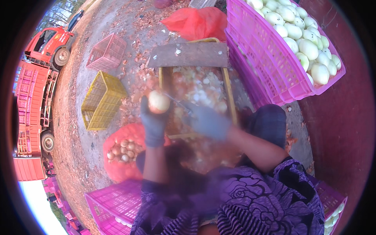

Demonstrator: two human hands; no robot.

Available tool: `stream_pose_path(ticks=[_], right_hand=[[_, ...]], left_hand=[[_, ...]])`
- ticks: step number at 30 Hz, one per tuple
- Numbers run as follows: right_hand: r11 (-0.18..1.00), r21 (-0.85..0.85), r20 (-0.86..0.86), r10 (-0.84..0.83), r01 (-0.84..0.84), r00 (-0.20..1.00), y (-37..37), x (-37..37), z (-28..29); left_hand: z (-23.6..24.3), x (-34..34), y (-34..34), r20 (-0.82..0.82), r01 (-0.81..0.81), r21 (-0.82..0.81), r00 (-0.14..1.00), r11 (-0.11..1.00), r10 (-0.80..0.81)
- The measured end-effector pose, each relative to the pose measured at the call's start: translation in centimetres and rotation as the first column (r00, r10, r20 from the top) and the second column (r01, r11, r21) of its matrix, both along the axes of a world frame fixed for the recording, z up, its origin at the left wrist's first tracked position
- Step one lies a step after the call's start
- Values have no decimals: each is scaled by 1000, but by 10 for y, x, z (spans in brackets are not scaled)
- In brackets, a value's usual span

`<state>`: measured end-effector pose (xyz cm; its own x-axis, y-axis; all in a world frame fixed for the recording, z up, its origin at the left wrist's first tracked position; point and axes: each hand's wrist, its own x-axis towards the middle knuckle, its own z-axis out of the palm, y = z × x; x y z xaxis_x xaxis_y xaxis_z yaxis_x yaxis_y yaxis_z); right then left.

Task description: The person sits on the ground and repeatedly peels onions using a knife, placing the peeled onions into a pink crate and discarding the skins into a yellow bin. The process is continuous and repetitive.

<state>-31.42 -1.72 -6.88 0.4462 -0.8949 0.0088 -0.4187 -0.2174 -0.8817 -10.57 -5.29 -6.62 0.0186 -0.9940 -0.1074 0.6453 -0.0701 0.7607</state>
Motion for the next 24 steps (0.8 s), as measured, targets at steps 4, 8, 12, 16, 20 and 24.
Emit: stream_pose_path(ticks=[4,8,12,16,20,24], right_hand=[[1000,-20,9,10,-9,1000,2,0,7],[998,68,-158,8,3,987,2,1,0],[998,54,-111,-31,37,993,2,4,-16],[991,133,30,-38,34,999,8,9,-20],[994,80,-88,-71,78,994,12,11,-14],[997,75,-129,-24,34,991,7,13,-25]], left_hand=[[-7,7,-6,-338,169,31,929,985,-149],[-7,-1,0,159,-17,-3,987,1000,17],[-14,6,-4,441,76,-89,897,993,-29],[-8,-7,4,638,-91,-228,739,969,219],[-6,1,10,637,25,-132,768,991,66],[-2,-17,15,801,-111,-337,488,935,346]])
